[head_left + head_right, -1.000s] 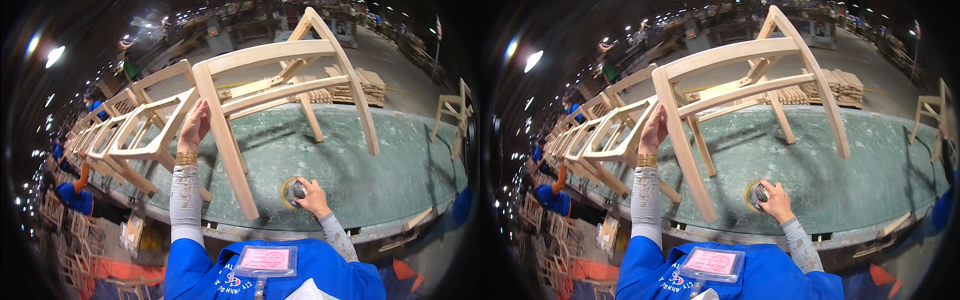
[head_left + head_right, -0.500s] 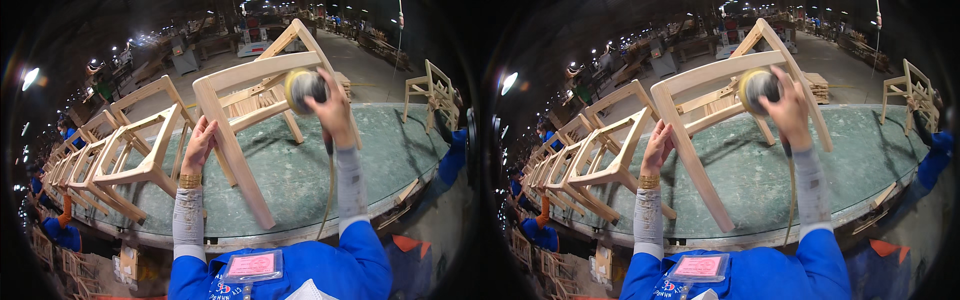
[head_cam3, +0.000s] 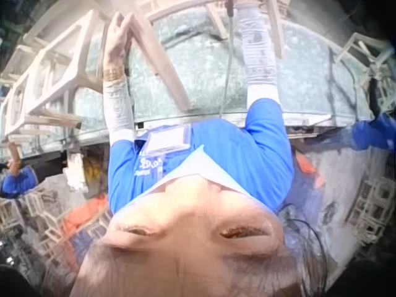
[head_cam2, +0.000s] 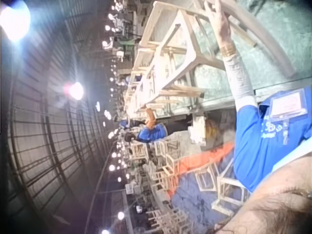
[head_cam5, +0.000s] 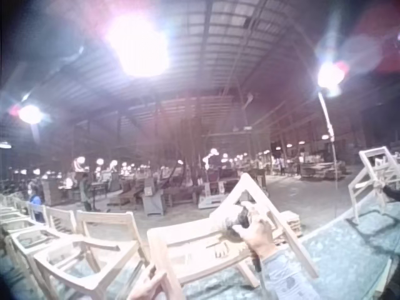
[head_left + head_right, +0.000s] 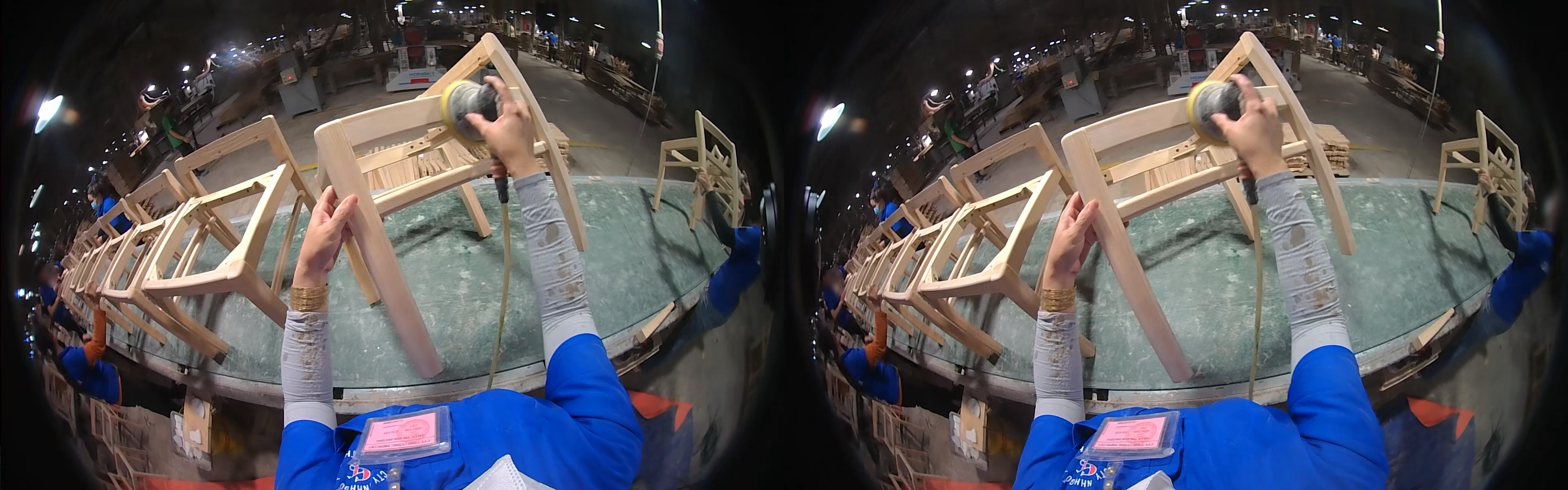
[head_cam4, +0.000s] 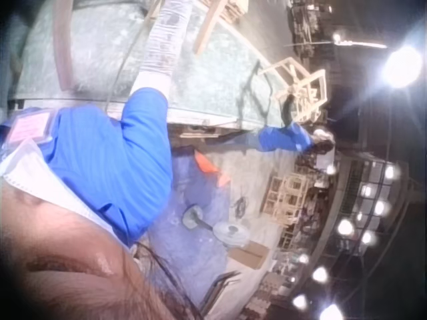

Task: The person uses a handheld orbital sander to smooth the surfaces of wooden chair frames. They systematically sand the legs, seat frame, and backrest of multiple chairs, repositioning the chairs on the workbench as needed to access different areas.

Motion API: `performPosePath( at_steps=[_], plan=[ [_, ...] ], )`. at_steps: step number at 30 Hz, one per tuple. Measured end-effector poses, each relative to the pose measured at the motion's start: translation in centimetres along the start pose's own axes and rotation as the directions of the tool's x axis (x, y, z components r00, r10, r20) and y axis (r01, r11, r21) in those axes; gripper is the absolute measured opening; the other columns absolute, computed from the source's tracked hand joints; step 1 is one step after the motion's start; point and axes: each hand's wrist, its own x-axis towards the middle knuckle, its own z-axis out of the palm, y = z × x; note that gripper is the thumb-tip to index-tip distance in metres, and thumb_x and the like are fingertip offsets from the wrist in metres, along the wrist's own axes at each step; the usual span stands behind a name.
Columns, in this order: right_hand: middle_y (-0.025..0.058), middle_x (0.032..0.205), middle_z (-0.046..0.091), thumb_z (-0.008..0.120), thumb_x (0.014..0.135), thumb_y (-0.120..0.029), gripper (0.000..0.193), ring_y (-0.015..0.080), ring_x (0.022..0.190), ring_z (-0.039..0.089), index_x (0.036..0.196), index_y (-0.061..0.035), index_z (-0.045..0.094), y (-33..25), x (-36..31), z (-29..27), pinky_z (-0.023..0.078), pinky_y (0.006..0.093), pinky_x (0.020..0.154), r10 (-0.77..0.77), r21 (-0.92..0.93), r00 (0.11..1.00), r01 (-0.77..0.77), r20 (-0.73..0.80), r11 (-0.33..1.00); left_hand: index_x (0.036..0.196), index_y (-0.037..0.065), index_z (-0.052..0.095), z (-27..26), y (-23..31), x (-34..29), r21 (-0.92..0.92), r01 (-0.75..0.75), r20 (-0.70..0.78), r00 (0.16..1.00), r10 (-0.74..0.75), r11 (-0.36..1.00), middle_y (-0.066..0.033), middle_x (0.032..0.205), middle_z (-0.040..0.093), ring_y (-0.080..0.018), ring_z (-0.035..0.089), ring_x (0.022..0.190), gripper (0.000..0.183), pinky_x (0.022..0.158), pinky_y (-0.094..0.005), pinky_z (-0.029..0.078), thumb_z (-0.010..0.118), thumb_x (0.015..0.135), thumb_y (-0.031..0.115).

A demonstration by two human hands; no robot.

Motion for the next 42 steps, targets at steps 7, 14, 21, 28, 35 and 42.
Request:
performPosePath(
  at_steps=[7,14,21,28,35,42],
  plan=[
    [0.0128,0.107,0.062,0.077,0.063,-0.032,0.068,0.0345,0.100,0.057,0.124,-0.0261,0.048,0.7,3.3,0.4,0.048,0.0434,0.084,0.007,-0.039,0.994,-0.011,-0.106,0.999,0.115,0.005,0.046,0.3,0.0,0.7,0.021,-0.019,-0.005,1.000,0.019,1.000,-0.0012,0.096,0.056,-0.0079,0.058,0.085,0.033,0.071,-0.0266,0.053,0.056,0.092,0.025],
    [0.0128,0.113,0.062,0.076,0.062,-0.031,0.070,0.0302,0.102,0.060,0.126,-0.0240,0.050,-0.6,6.4,-0.8,0.049,0.0388,0.086,0.165,-0.197,0.986,-0.160,0.007,0.967,0.116,0.005,0.046,0.5,-0.6,0.8,-0.018,-0.041,0.018,0.999,0.042,0.999,-0.0021,0.097,0.059,-0.0078,0.060,0.083,0.035,0.071,-0.0267,0.053,0.057,0.091,0.027],
    [0.0168,0.103,0.063,0.079,0.062,-0.026,0.068,0.0335,0.095,0.061,0.124,-0.0231,0.051,-6.9,2.0,1.0,0.049,0.0399,0.082,-0.304,0.118,0.930,0.285,0.205,0.951,0.119,0.005,0.045,0.5,0.4,-0.1,-0.006,-0.050,0.010,0.999,0.050,0.999,-0.0029,0.099,0.060,-0.0078,0.060,0.084,0.040,0.072,-0.0269,0.053,0.058,0.090,0.030],
    [0.0211,0.096,0.052,0.075,0.066,-0.025,0.065,0.0378,0.081,0.061,0.126,-0.0268,0.048,-12.5,-4.3,1.1,0.051,0.0440,0.073,-0.249,-0.034,0.963,0.254,0.102,0.967,0.119,0.005,0.045,0.5,0.4,-0.4,-0.004,-0.033,0.027,0.999,0.033,0.999,-0.0027,0.099,0.060,-0.0081,0.061,0.085,0.039,0.073,-0.0270,0.053,0.058,0.090,0.029],
    [0.0213,0.096,0.053,0.074,0.067,-0.024,0.064,0.0398,0.084,0.061,0.125,-0.0272,0.048,-13.1,-3.4,1.0,0.051,0.0447,0.074,-0.202,-0.032,0.976,0.205,0.083,0.978,0.118,0.005,0.045,0.9,0.2,0.0,0.029,-0.009,0.057,0.998,0.007,1.000,-0.0027,0.100,0.058,-0.0080,0.060,0.084,0.034,0.072,-0.0271,0.053,0.055,0.092,0.025],
    [0.0223,0.096,0.050,0.072,0.067,-0.023,0.066,0.0365,0.076,0.060,0.128,-0.0248,0.046,-12.7,-2.8,1.7,0.052,0.0435,0.070,-0.299,0.021,0.953,0.299,0.055,0.954,0.117,0.004,0.044,0.7,0.3,0.1,0.014,0.005,0.056,0.998,-0.006,1.000,-0.0030,0.102,0.056,-0.0100,0.060,0.087,0.031,0.075,-0.0275,0.052,0.052,0.094,0.023]
  ],
)
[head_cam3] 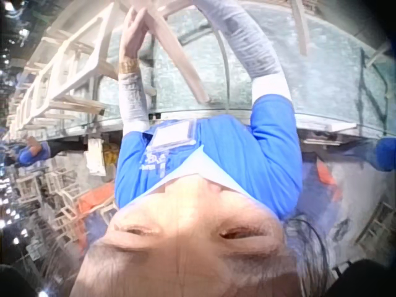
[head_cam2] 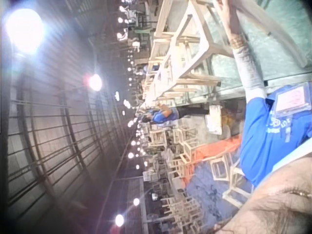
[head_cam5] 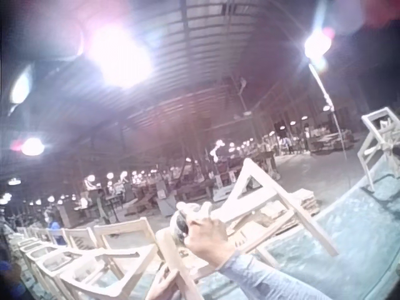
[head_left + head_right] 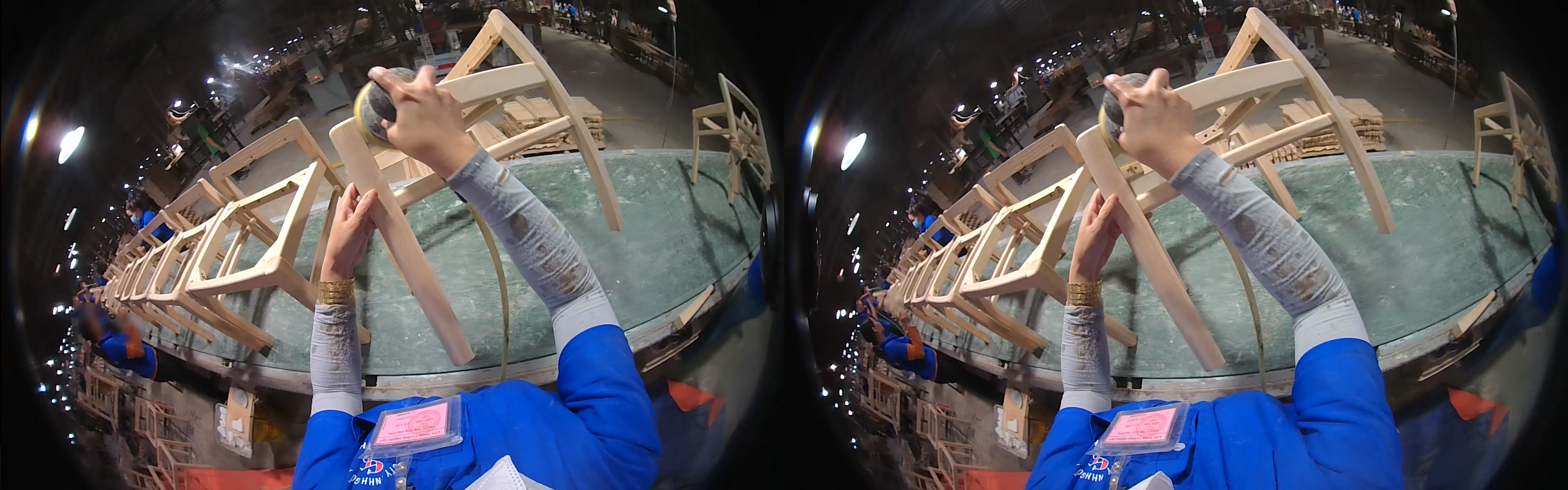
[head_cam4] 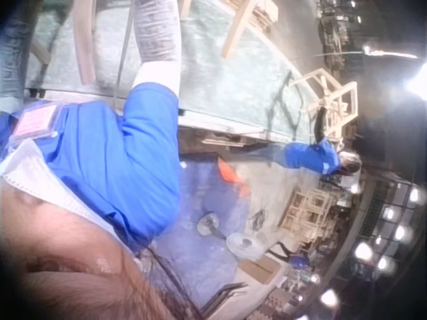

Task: The person uses a handheld orbital sander to smooth the surfaces of wooden chair frames. They systematically sand the legs, seat frame, and backrest of multiple chairs, repositioning the chairs on the workbench as needed to access different areas.

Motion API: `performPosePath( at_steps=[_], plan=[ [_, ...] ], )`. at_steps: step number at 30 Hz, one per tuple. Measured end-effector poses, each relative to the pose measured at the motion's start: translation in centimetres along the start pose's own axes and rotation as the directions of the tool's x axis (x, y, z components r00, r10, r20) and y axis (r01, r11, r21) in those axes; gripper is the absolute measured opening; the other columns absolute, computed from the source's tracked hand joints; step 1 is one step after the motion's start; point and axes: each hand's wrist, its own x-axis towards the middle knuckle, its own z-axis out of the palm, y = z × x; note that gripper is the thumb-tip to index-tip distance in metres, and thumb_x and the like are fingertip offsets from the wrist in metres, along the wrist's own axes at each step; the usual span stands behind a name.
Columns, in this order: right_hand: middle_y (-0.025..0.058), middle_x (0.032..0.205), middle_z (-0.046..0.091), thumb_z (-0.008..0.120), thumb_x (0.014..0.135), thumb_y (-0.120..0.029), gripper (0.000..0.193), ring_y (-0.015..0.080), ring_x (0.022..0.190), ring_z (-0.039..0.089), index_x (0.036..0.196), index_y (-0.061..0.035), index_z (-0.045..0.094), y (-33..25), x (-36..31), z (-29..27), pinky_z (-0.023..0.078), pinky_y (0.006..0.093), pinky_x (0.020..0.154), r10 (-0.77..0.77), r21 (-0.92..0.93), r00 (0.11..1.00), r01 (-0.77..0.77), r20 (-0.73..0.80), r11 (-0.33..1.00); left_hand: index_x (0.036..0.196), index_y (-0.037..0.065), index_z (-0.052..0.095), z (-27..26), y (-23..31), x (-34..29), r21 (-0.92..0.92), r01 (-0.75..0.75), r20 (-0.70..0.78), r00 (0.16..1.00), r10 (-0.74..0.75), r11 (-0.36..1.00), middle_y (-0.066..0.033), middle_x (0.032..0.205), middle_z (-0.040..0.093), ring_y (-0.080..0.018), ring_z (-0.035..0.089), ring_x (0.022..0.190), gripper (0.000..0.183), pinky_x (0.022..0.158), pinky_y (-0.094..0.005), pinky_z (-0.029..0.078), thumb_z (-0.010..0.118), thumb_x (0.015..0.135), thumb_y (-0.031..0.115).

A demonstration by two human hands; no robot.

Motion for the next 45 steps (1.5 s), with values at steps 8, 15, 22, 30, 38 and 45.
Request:
performPosePath(
  at_steps=[8,15,22,30,38,45],
  plan=[
    [0.0226,0.096,0.048,0.065,0.065,-0.011,0.065,0.0348,0.072,0.062,0.127,-0.0225,0.047,0.5,-0.2,-0.4,0.054,0.0401,0.065,-0.007,0.080,1.000,0.005,0.023,0.997,0.124,0.001,0.038,0.0,0.4,-0.3,0.039,0.013,0.002,1.000,-0.014,0.999,-0.0105,0.112,0.055,-0.0215,0.060,0.098,0.036,0.088,-0.0418,0.051,0.046,0.096,0.022],
    [0.0222,0.097,0.048,0.064,0.068,-0.011,0.057,0.0342,0.073,0.062,0.123,-0.0201,0.051,-0.1,-1.0,-0.6,0.054,0.0382,0.066,0.001,0.107,0.999,-0.004,0.034,0.994,0.120,0.002,0.042,0.9,1.0,-1.0,0.062,0.041,-0.050,0.998,-0.038,0.997,-0.0057,0.106,0.056,-0.0143,0.060,0.094,0.033,0.083,-0.0307,0.051,0.049,0.095,0.022],
    [0.0200,0.097,0.048,0.064,0.067,-0.014,0.058,0.0345,0.075,0.062,0.124,-0.0201,0.051,0.1,-1.0,-1.9,0.054,0.0393,0.069,0.038,0.039,0.986,-0.045,0.165,0.998,0.119,0.003,0.045,0.5,0.7,-0.5,0.097,0.025,-0.062,0.998,-0.019,0.995,-0.0038,0.105,0.057,-0.0099,0.059,0.091,0.032,0.078,-0.0269,0.051,0.050,0.095,0.023],
    [0.0217,0.096,0.048,0.063,0.067,-0.013,0.058,0.0360,0.068,0.063,0.123,-0.0226,0.051,2.3,-1.6,-2.0,0.054,0.0420,0.066,-0.011,0.177,0.999,0.002,0.048,0.984,0.115,0.004,0.048,0.3,1.1,-0.7,0.171,0.073,-0.071,0.996,-0.062,0.983,-0.0012,0.099,0.059,-0.0077,0.060,0.085,0.029,0.073,-0.0250,0.052,0.050,0.095,0.024],
    [0.0227,0.099,0.048,0.062,0.070,-0.011,0.055,0.0343,0.075,0.062,0.123,-0.0203,0.053,1.1,0.7,-1.0,0.053,0.0393,0.070,0.001,0.124,1.000,0.000,-0.015,0.992,0.116,0.004,0.049,1.2,1.1,-0.6,0.241,0.088,-0.099,0.993,-0.065,0.966,-0.0003,0.098,0.058,-0.0062,0.058,0.081,0.032,0.069,-0.0242,0.053,0.052,0.094,0.026],
    [0.0217,0.097,0.050,0.062,0.068,-0.013,0.057,0.0339,0.076,0.063,0.124,-0.0223,0.052,0.7,-0.5,-0.5,0.054,0.0388,0.072,-0.041,0.161,0.999,0.035,0.036,0.986,0.117,0.003,0.048,0.1,1.6,-1.2,0.286,0.086,-0.085,0.994,-0.064,0.954,-0.0033,0.104,0.058,-0.0095,0.060,0.088,0.033,0.071,-0.0263,0.054,0.052,0.094,0.026]
  ],
)
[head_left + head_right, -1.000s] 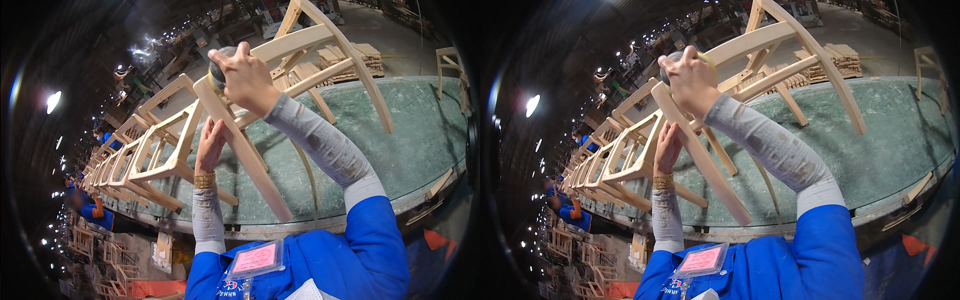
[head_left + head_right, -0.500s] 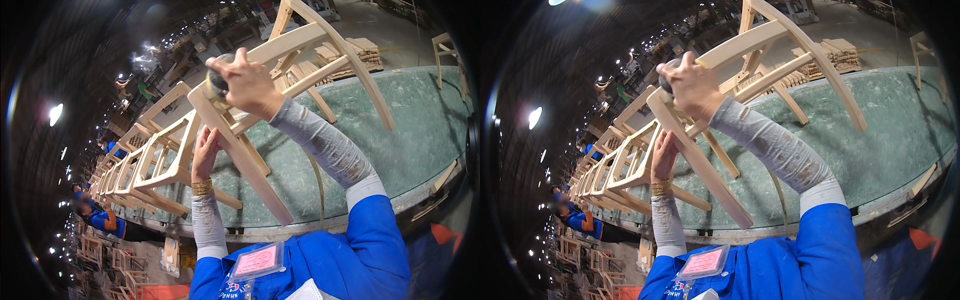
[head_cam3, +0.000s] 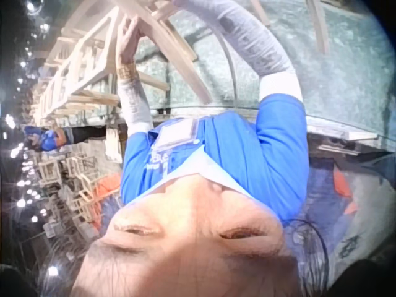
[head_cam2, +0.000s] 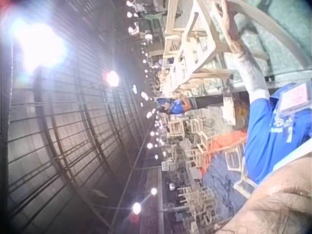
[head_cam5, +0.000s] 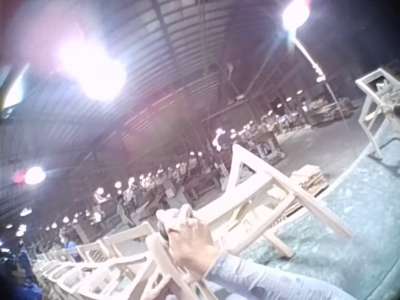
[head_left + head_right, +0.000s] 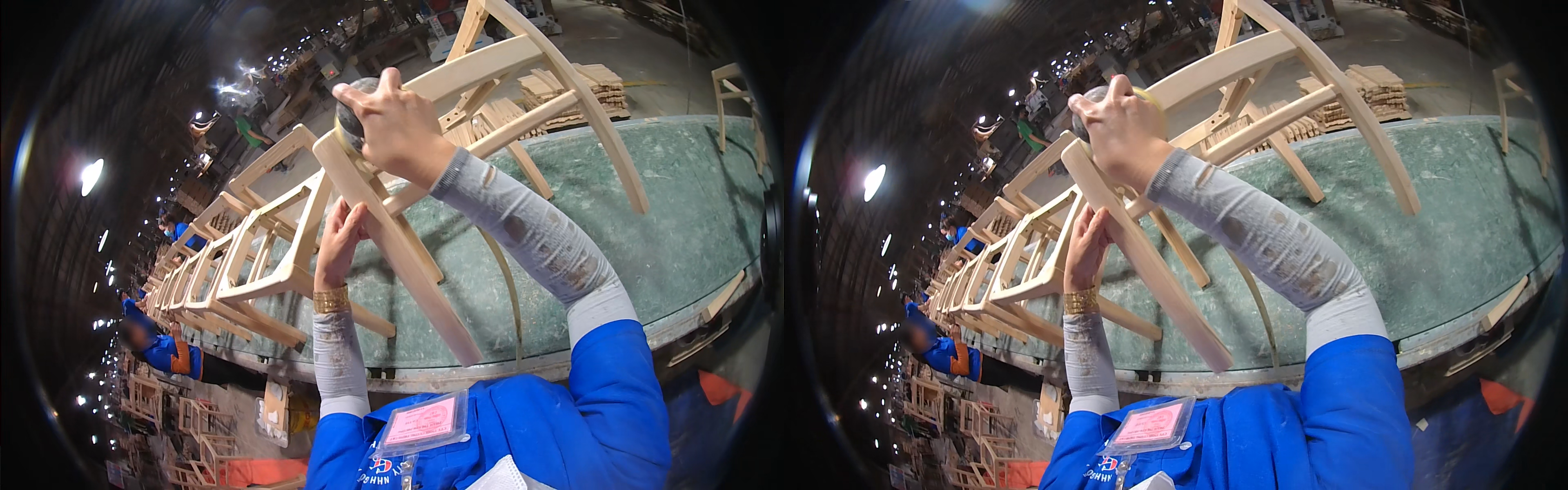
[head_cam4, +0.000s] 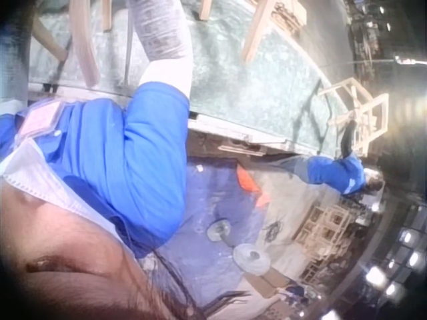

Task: The person uses a handheld orbital sander to smooth the surfaces of wooden chair frames. They systematically sand the legs, seat frame, and backrest of multiple chairs, repositioning the chairs on the workbench as needed to access different areas.

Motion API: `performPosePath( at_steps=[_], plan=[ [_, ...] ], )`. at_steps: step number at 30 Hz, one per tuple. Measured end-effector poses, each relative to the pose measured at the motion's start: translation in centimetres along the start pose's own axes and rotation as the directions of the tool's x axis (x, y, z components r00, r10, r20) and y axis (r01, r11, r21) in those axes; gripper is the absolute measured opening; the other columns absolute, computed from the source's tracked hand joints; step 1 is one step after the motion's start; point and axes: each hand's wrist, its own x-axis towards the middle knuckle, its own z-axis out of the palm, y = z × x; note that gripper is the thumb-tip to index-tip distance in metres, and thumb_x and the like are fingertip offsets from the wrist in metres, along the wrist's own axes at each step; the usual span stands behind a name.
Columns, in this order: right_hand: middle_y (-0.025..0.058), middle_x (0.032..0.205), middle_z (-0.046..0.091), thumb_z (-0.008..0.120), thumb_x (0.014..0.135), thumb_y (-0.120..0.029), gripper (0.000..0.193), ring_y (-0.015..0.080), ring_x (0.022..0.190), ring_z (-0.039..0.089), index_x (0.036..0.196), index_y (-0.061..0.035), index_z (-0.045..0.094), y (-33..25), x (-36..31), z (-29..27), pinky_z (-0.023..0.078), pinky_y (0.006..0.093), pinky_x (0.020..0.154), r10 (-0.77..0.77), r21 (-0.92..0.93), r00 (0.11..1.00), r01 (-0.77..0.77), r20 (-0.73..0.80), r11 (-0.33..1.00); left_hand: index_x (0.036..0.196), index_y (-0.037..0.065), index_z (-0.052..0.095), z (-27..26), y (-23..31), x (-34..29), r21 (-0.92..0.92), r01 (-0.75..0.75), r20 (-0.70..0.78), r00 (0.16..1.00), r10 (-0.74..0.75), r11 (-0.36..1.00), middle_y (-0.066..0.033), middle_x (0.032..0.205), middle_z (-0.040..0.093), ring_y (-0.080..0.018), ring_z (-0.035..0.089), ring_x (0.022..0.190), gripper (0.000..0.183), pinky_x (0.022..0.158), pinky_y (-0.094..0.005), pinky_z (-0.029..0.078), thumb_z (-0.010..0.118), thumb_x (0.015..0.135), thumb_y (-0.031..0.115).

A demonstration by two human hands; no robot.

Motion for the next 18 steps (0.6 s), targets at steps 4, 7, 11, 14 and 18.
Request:
performPosePath(
  at_steps=[4,7,11,14,18],
  plan=[
    [0.0233,0.096,0.052,0.063,0.068,-0.014,0.058,0.0364,0.080,0.061,0.124,-0.0216,0.051,0.3,3.7,-0.5,0.054,0.0422,0.071,0.105,-0.014,0.994,-0.104,0.007,0.994,0.119,0.002,0.047,0.4,0.0,-0.3,0.016,-0.017,0.049,0.999,0.016,1.000,-0.0043,0.103,0.058,-0.0109,0.061,0.086,0.035,0.071,-0.0275,0.054,0.053,0.093,0.024],
    [0.0233,0.092,0.054,0.069,0.067,-0.022,0.060,0.0378,0.081,0.061,0.124,-0.0208,0.051,1.4,4.4,-0.6,0.054,0.0429,0.072,0.094,0.031,0.988,-0.091,-0.123,0.995,0.119,0.001,0.047,0.6,0.0,-0.6,0.019,-0.019,0.060,0.998,0.018,1.000,-0.0049,0.102,0.058,-0.0118,0.062,0.085,0.035,0.071,-0.0280,0.055,0.053,0.093,0.024],
    [0.0247,0.097,0.053,0.067,0.066,-0.019,0.060,0.0379,0.079,0.062,0.124,-0.0211,0.051,1.2,2.2,-1.5,0.054,0.0420,0.071,0.045,0.105,0.994,-0.035,-0.097,0.994,0.120,0.001,0.047,0.4,-0.1,-1.1,0.012,-0.028,0.038,0.999,0.028,1.000,-0.0046,0.102,0.059,-0.0119,0.062,0.085,0.036,0.071,-0.0283,0.055,0.053,0.093,0.024],
    [0.0233,0.096,0.051,0.066,0.066,-0.016,0.058,0.0371,0.075,0.062,0.123,-0.0202,0.052,0.4,0.4,-1.8,0.054,0.0415,0.069,0.049,0.031,0.998,-0.048,-0.048,0.998,0.119,0.000,0.046,0.2,-0.1,-0.8,0.018,-0.033,0.054,0.998,0.032,0.999,-0.0055,0.100,0.060,-0.0118,0.063,0.084,0.037,0.070,-0.0277,0.055,0.052,0.093,0.026],
    [0.0208,0.094,0.051,0.070,0.067,-0.017,0.060,0.0360,0.072,0.061,0.123,-0.0204,0.050,-0.2,-1.2,-1.6,0.053,0.0415,0.067,0.029,-0.018,0.999,-0.029,-0.033,0.999,0.118,0.000,0.046,0.7,0.0,-0.6,0.001,-0.023,0.039,0.999,0.023,1.000,-0.0056,0.099,0.060,-0.0116,0.063,0.083,0.037,0.070,-0.0274,0.055,0.052,0.094,0.027]
  ],
)
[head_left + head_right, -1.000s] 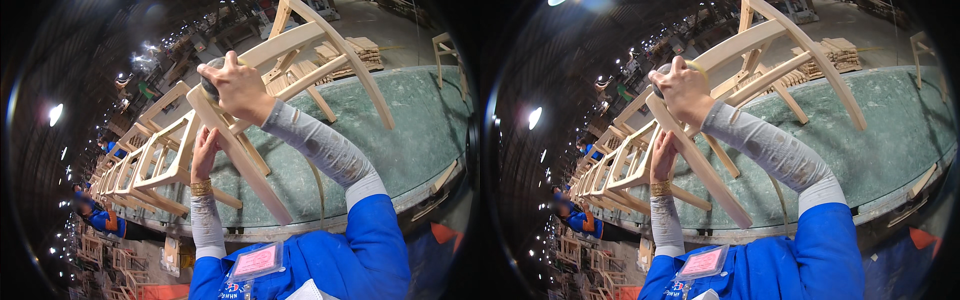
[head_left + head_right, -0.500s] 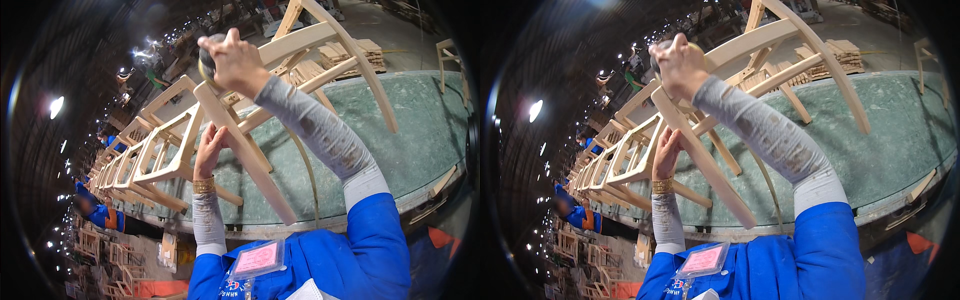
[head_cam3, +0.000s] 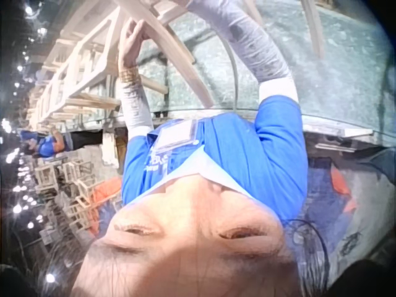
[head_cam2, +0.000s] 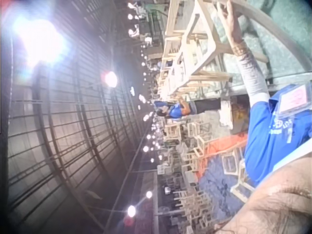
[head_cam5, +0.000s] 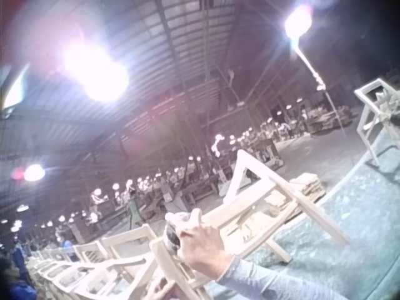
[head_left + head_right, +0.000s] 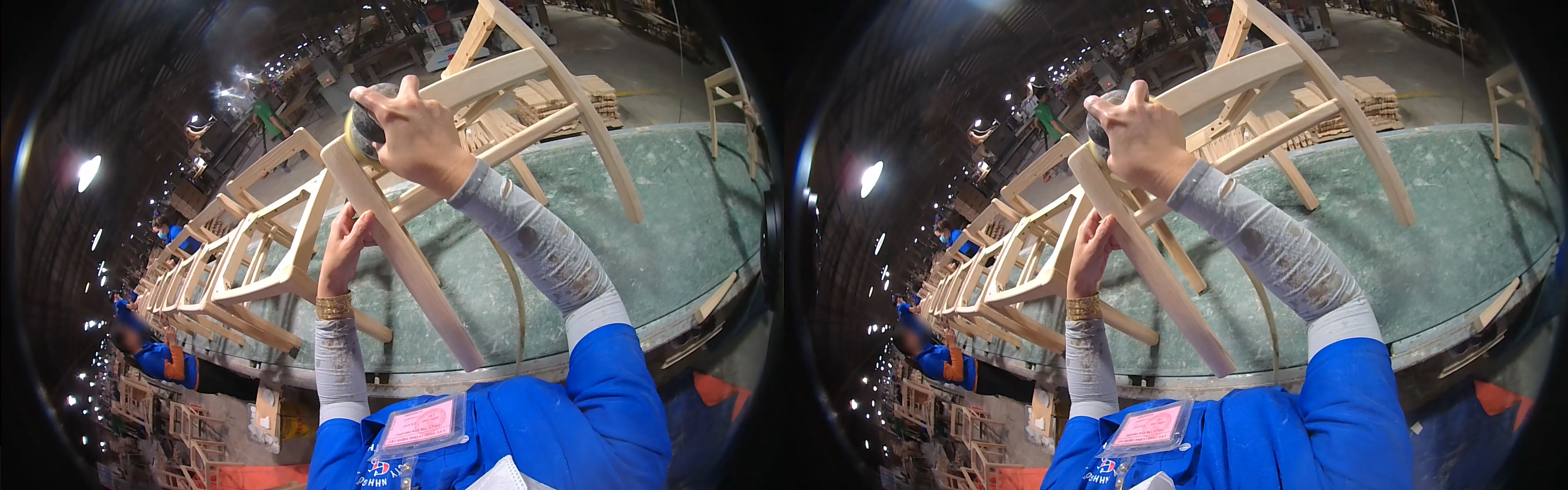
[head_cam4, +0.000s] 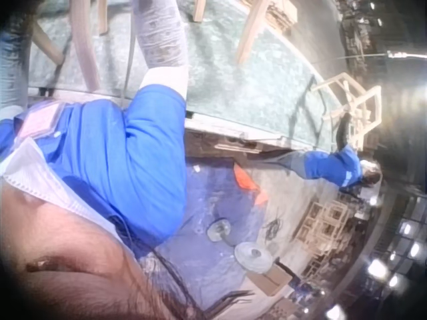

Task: The person uses a handheld orbital sander to smooth the surfaces of wooden chair frames. They systematically sand the legs, seat frame, and backrest of multiple chairs, repositioning the chairs on the workbench as needed to access different areas.

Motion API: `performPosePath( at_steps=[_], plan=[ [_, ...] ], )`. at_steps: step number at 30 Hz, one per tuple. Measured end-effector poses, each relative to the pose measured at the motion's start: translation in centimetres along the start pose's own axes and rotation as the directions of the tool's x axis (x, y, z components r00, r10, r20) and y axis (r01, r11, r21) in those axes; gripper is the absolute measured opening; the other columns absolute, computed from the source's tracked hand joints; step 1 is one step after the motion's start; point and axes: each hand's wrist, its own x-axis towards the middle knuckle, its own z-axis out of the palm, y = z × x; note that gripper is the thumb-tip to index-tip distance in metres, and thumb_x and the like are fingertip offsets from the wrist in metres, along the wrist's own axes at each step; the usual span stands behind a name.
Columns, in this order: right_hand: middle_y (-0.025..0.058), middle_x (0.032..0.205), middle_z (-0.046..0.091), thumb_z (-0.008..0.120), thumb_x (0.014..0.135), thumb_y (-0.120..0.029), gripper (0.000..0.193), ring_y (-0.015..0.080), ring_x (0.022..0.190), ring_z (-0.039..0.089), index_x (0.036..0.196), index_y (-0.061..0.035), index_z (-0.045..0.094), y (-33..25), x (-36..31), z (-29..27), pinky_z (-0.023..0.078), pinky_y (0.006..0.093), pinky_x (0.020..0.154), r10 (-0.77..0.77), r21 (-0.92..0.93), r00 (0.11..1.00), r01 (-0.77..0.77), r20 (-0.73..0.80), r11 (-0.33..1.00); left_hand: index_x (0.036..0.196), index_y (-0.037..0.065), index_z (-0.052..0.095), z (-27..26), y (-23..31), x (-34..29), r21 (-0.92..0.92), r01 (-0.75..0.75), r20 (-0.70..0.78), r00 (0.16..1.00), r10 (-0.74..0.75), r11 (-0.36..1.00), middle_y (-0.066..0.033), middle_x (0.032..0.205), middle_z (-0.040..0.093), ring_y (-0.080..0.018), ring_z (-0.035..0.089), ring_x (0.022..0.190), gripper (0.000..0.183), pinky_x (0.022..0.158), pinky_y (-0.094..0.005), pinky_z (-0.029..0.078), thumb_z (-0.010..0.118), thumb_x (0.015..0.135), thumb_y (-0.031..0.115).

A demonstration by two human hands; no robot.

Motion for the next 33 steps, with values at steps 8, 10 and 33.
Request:
performPosePath(
  at_steps=[8,10,33],
  plan=[
    [0.0200,0.093,0.051,0.069,0.066,-0.017,0.062,0.0348,0.075,0.061,0.125,-0.0211,0.050,0.0,1.2,0.8,0.053,0.0409,0.068,-0.009,-0.049,0.999,0.008,-0.035,0.999,0.118,0.001,0.047,0.1,0.1,0.4,0.020,-0.017,0.010,1.000,0.017,1.000,-0.0040,0.097,0.059,-0.0104,0.062,0.083,0.036,0.070,-0.0276,0.055,0.053,0.093,0.027],
    [0.0196,0.093,0.051,0.069,0.066,-0.018,0.062,0.0347,0.076,0.061,0.125,-0.0224,0.049,-0.3,1.9,0.9,0.053,0.0408,0.069,-0.002,-0.061,0.999,0.000,-0.036,0.998,0.117,0.001,0.048,-0.2,-0.1,0.1,0.035,-0.011,0.005,1.000,0.011,0.999,-0.0041,0.097,0.059,-0.0105,0.061,0.084,0.035,0.070,-0.0277,0.055,0.053,0.093,0.026],
    [0.0228,0.114,0.050,0.077,0.059,-0.019,0.080,0.0436,0.099,0.056,0.131,-0.0232,0.041,12.6,-38.5,0.6,0.047,0.0464,0.085,0.909,-0.556,0.313,-0.719,0.276,0.416,0.112,-0.002,0.052,-3.2,-0.5,3.7,-0.030,-0.036,0.060,0.997,0.038,0.999,-0.0076,0.091,0.063,-0.0130,0.065,0.074,0.040,0.063,-0.0257,0.055,0.060,0.088,0.029]
  ],
)
